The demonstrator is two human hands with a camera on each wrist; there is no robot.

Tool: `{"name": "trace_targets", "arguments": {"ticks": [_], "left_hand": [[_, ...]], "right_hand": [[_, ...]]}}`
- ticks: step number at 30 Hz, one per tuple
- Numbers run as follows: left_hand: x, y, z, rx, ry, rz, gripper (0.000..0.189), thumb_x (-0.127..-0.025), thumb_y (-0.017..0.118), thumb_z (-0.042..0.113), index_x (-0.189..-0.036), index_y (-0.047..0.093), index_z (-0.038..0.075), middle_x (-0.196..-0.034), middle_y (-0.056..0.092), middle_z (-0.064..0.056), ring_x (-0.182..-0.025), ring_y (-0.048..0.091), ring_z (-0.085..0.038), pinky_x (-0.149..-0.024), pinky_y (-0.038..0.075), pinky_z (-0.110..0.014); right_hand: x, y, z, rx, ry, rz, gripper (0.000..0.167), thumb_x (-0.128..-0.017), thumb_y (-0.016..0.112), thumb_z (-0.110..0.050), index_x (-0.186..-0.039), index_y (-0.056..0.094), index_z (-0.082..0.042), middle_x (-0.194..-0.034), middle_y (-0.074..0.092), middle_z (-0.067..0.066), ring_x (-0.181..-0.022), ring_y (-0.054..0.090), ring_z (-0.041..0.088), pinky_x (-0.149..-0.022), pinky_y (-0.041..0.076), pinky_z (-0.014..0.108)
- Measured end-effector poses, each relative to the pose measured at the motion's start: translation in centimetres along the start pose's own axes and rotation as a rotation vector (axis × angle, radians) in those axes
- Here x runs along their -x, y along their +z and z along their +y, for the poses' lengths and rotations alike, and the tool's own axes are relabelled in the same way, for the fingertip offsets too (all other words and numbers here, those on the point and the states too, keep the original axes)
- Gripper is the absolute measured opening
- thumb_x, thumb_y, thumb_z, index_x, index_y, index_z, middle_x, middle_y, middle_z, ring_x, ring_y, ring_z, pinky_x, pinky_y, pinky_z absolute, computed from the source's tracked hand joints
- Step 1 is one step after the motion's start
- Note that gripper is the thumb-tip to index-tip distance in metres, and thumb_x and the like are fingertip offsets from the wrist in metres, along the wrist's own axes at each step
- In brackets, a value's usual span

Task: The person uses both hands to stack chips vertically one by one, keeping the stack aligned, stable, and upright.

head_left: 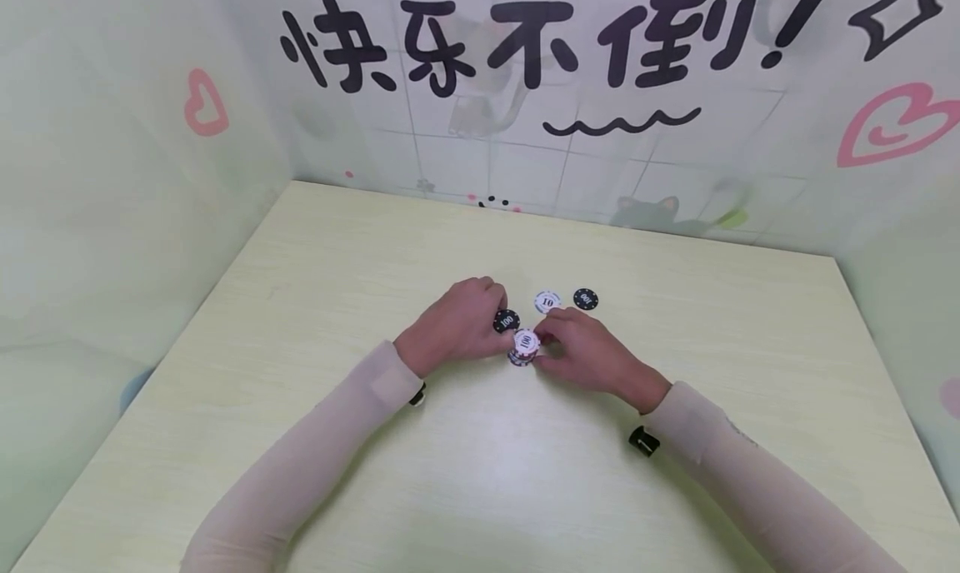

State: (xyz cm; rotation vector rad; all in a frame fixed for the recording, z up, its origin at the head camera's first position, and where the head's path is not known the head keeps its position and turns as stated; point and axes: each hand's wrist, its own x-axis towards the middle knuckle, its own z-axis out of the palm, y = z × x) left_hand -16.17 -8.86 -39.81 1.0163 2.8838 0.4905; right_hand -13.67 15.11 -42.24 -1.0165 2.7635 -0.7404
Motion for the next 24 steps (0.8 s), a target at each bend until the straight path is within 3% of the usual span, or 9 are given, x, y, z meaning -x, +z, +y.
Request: {"name": "trace_targets", "arguments": {"ticks": [13,24], "left_hand": [[0.4,0.4,1.4,-0.020,0.125,0.046,0.033,-0.089,0.077,0.030,-0.101,0.072,0.000,-0.091,0.065,-0.007,-0.079,0.058,-0.019,-0.070,0.051,-0.030],[0.2,1.4,1.6,-0.036,0.196,0.070,0.030,-0.088,0.076,0.027,-0.103,0.073,0.001,-0.091,0.064,-0.006,-0.079,0.057,-0.019,-0.071,0.050,-0.031]], "right_hand": [[0.0,0.1,0.2,0.008,-0.024,0.016,0.025,-0.094,0.086,-0.012,-0.114,0.078,0.001,-0.106,0.077,0.008,-0.105,0.069,0.030,-0.098,0.057,0.047],[0.0,0.2,0.3,0.009,-0.044,0.027,0.025,-0.093,0.086,-0.013,-0.113,0.078,0.000,-0.103,0.074,0.007,-0.101,0.068,0.029,-0.095,0.057,0.046]]}}
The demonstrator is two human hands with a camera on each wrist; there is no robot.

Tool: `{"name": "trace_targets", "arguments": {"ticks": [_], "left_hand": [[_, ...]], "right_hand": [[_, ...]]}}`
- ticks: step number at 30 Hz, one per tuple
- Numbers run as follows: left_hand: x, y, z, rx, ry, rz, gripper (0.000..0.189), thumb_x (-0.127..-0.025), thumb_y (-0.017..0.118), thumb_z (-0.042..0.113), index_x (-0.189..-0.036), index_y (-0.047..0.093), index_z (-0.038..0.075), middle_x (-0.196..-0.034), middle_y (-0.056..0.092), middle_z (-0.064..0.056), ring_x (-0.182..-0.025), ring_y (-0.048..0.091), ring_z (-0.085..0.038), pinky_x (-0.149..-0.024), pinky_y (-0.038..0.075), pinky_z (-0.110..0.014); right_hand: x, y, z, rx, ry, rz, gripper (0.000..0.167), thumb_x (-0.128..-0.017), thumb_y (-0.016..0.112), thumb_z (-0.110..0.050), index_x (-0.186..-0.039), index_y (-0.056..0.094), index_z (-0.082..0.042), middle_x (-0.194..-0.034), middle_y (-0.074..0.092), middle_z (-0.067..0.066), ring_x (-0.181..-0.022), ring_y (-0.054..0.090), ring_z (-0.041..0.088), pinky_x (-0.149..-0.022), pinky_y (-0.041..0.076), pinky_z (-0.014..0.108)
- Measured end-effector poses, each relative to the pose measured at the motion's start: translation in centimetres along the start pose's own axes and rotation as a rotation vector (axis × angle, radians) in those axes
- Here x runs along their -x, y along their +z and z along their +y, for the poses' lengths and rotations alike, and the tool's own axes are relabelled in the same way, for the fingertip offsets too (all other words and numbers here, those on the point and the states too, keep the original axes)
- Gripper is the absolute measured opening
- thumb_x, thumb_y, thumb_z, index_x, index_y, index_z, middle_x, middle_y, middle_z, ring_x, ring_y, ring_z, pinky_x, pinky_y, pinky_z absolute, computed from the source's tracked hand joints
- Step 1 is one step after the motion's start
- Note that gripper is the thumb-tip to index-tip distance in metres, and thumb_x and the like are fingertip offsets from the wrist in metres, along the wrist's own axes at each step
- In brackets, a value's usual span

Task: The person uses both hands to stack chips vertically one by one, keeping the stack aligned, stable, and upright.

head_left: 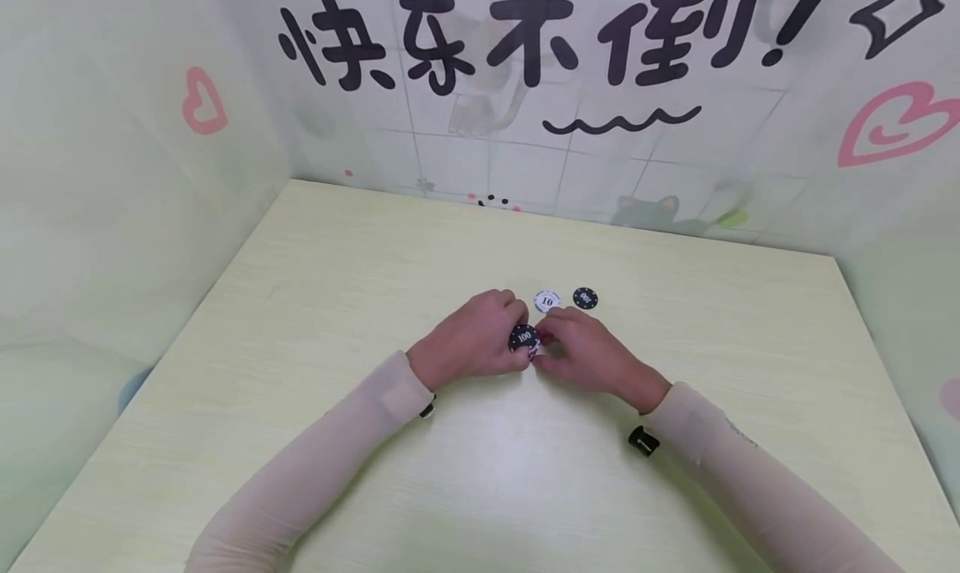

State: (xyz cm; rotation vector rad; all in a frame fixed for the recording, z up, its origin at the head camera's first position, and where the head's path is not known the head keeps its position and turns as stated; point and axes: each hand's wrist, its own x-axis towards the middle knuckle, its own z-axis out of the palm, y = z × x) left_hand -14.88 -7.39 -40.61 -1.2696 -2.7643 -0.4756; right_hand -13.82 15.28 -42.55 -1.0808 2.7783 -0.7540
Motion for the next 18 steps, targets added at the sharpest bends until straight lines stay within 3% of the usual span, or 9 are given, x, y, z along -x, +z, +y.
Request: {"name": "trace_targets", "arguments": {"ticks": [18], "left_hand": [[-0.06,0.52,-0.10,-0.033,0.043,0.013,0.023,-0.090,0.076,0.026,-0.098,0.072,0.004,-0.087,0.060,-0.003,-0.076,0.055,-0.017,-0.069,0.048,-0.029]], "right_hand": [[-0.05,-0.19,-0.28,-0.007,0.027,-0.016,0.026,-0.093,0.087,-0.013,-0.114,0.077,0.001,-0.103,0.075,0.007,-0.102,0.067,0.028,-0.094,0.057,0.046]]}}
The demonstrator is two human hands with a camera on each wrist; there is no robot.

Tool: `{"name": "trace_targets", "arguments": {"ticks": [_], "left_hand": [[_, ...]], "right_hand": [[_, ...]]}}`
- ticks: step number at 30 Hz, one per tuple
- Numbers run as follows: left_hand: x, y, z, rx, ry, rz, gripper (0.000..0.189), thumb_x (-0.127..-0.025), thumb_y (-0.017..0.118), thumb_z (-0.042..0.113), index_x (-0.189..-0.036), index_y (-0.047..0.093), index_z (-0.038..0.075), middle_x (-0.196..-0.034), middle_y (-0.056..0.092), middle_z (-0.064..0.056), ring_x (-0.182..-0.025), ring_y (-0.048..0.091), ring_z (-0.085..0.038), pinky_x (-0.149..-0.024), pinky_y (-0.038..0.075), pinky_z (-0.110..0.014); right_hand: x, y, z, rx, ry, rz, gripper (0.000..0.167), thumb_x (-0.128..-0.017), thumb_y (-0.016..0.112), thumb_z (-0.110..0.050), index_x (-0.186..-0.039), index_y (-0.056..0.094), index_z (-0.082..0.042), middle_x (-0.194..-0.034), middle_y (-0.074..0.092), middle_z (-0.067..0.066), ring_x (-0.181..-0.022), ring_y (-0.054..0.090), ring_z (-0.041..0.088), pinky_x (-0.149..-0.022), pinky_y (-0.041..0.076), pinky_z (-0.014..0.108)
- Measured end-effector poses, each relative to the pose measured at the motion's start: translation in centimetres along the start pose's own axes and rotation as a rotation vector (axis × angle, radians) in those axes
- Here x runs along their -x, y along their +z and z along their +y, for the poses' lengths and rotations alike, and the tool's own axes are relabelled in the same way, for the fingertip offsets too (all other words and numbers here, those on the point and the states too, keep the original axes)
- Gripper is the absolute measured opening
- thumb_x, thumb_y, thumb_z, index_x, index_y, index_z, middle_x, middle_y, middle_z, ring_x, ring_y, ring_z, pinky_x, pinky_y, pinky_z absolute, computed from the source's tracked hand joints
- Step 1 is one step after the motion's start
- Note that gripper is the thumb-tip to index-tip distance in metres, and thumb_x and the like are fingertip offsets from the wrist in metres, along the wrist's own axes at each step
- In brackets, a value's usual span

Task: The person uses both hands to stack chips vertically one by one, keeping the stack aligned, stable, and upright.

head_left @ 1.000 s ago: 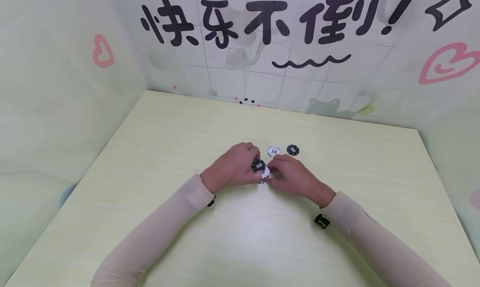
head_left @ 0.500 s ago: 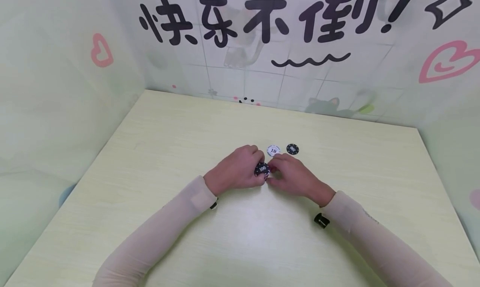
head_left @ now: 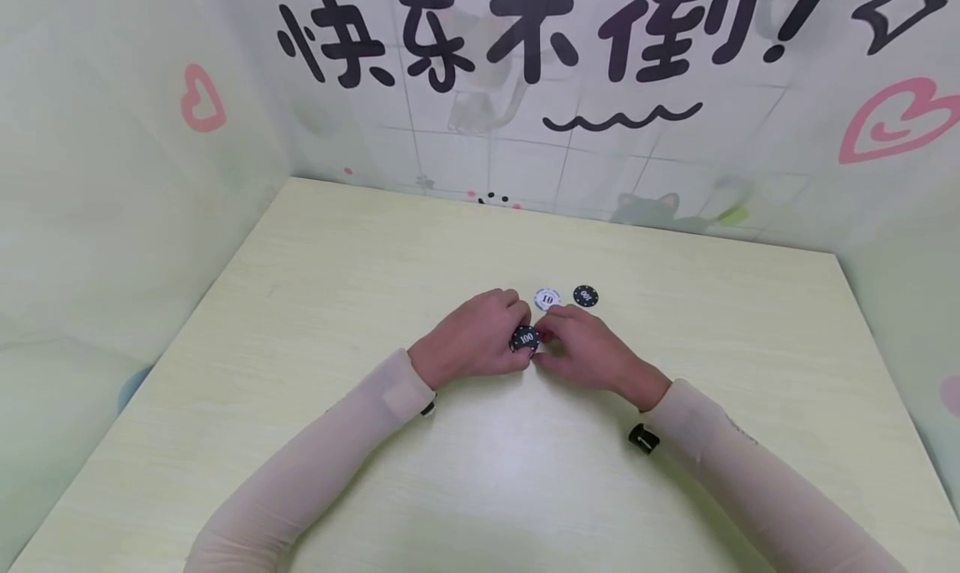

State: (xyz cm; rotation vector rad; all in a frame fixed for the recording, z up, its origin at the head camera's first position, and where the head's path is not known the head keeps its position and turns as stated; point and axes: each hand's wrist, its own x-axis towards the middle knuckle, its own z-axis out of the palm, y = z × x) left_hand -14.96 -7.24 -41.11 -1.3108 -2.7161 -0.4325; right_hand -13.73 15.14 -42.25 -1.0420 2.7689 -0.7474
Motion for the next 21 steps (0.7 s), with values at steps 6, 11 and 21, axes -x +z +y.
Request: {"name": "trace_targets", "arguments": {"ticks": [6,11,21], "left_hand": [[0.1,-0.2,-0.1,-0.019,0.006,0.008,0.024,-0.090,0.077,0.026,-0.099,0.073,0.004,-0.088,0.061,-0.003,-0.077,0.055,-0.017,-0.070,0.049,-0.029],[0.4,-0.4,-0.1,-0.027,-0.031,-0.034,0.037,-0.094,0.080,0.033,-0.112,0.074,0.002,-0.095,0.066,-0.007,-0.080,0.060,-0.020,-0.074,0.053,-0.032],[1.0,-0.6,0.0,0.083,-0.205,-0.207,0.036,-0.093,0.087,0.027,-0.112,0.073,-0.001,-0.097,0.066,-0.008,-0.084,0.059,-0.021,-0.078,0.053,-0.035]], "right_hand": [[-0.1,0.0,0.0,0.001,0.007,-0.007,0.027,-0.094,0.088,-0.012,-0.115,0.077,0.001,-0.105,0.076,0.008,-0.103,0.067,0.029,-0.094,0.057,0.046],[-0.2,0.0,0.1,-0.001,0.004,-0.008,0.027,-0.094,0.088,-0.012,-0.115,0.077,0.001,-0.106,0.076,0.008,-0.103,0.068,0.028,-0.095,0.057,0.046],[-0.1,-0.2,0.0,-0.024,0.012,-0.030,0.026,-0.093,0.087,-0.010,-0.115,0.079,0.001,-0.107,0.075,0.007,-0.102,0.070,0.026,-0.095,0.058,0.045]]}}
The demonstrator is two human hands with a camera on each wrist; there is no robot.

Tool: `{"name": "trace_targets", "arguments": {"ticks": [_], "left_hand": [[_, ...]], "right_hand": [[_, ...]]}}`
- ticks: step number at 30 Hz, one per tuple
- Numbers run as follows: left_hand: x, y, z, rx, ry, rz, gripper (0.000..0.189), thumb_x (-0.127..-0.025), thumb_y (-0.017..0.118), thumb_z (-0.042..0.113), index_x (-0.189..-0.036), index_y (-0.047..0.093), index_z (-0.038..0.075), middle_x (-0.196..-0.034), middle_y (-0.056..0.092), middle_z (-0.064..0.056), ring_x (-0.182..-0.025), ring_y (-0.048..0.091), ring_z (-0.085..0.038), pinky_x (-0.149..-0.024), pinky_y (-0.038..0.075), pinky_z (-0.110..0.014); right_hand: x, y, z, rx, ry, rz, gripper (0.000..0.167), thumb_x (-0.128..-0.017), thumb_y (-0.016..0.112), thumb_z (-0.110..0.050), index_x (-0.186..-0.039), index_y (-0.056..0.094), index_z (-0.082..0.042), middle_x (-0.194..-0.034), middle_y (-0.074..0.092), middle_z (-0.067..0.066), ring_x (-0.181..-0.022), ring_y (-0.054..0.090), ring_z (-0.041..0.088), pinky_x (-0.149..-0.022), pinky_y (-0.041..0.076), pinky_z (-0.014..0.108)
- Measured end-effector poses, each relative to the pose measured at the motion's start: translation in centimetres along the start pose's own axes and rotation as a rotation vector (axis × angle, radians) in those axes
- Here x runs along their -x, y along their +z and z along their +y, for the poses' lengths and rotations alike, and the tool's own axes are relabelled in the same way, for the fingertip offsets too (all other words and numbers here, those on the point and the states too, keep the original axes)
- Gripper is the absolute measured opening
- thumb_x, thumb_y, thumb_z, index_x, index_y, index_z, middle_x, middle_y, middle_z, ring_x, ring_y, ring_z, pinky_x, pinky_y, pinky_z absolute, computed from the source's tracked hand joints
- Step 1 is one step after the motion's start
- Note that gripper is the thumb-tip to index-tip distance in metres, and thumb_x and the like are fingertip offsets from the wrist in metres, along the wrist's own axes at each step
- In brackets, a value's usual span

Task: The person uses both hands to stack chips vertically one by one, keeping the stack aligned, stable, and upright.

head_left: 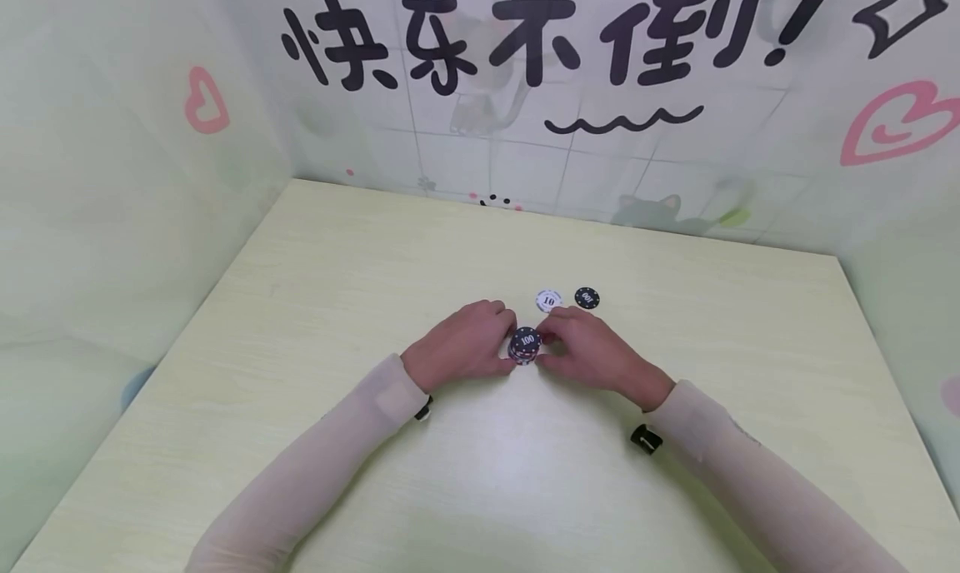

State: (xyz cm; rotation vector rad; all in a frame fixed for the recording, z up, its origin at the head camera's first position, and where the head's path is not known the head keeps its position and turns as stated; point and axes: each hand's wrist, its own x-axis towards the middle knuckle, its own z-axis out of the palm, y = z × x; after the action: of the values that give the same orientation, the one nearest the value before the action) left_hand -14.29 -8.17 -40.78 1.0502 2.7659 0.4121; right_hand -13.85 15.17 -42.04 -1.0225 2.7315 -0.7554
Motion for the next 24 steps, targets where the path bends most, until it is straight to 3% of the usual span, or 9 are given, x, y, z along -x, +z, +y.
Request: {"name": "trace_targets", "arguments": {"ticks": [8,13,19,24], "left_hand": [[0.1,0.2,0.0,0.012,-0.015,-0.008,0.029,-0.093,0.085,0.022,-0.108,0.075,0.000,-0.094,0.065,-0.006,-0.083,0.057,-0.020,-0.076,0.052,-0.034],[0.2,0.3,0.0,0.017,-0.015,-0.001,0.029,-0.093,0.085,0.022,-0.110,0.076,-0.001,-0.094,0.065,-0.006,-0.082,0.058,-0.020,-0.077,0.053,-0.035],[0.2,0.4,-0.1,0.024,-0.009,0.012,0.028,-0.093,0.083,0.019,-0.111,0.076,-0.002,-0.095,0.067,-0.007,-0.082,0.057,-0.020,-0.077,0.053,-0.035],[0.3,0.3,-0.1,0.023,0.000,0.017,0.027,-0.093,0.082,0.017,-0.110,0.076,-0.003,-0.094,0.067,-0.008,-0.081,0.057,-0.020,-0.077,0.053,-0.035]], "right_hand": [[0.5,-0.5,0.5,-0.007,0.041,-0.026,0.023,-0.094,0.085,-0.010,-0.114,0.080,-0.001,-0.108,0.075,0.006,-0.101,0.071,0.025,-0.095,0.059,0.045],[1.0,-1.1,1.6,-0.006,0.076,0.043,0.017,-0.094,0.082,-0.007,-0.110,0.080,-0.001,-0.104,0.074,0.006,-0.098,0.070,0.026,-0.092,0.059,0.048],[1.1,-2.3,2.8,0.003,0.271,0.161,0.021,-0.096,0.075,-0.011,-0.111,0.078,0.003,-0.105,0.072,0.013,-0.098,0.069,0.032,-0.092,0.057,0.051],[0.9,-2.9,3.8,0.053,0.427,0.177,0.036,-0.096,0.071,-0.018,-0.120,0.073,0.009,-0.115,0.068,0.021,-0.104,0.066,0.039,-0.096,0.054,0.056]]}}
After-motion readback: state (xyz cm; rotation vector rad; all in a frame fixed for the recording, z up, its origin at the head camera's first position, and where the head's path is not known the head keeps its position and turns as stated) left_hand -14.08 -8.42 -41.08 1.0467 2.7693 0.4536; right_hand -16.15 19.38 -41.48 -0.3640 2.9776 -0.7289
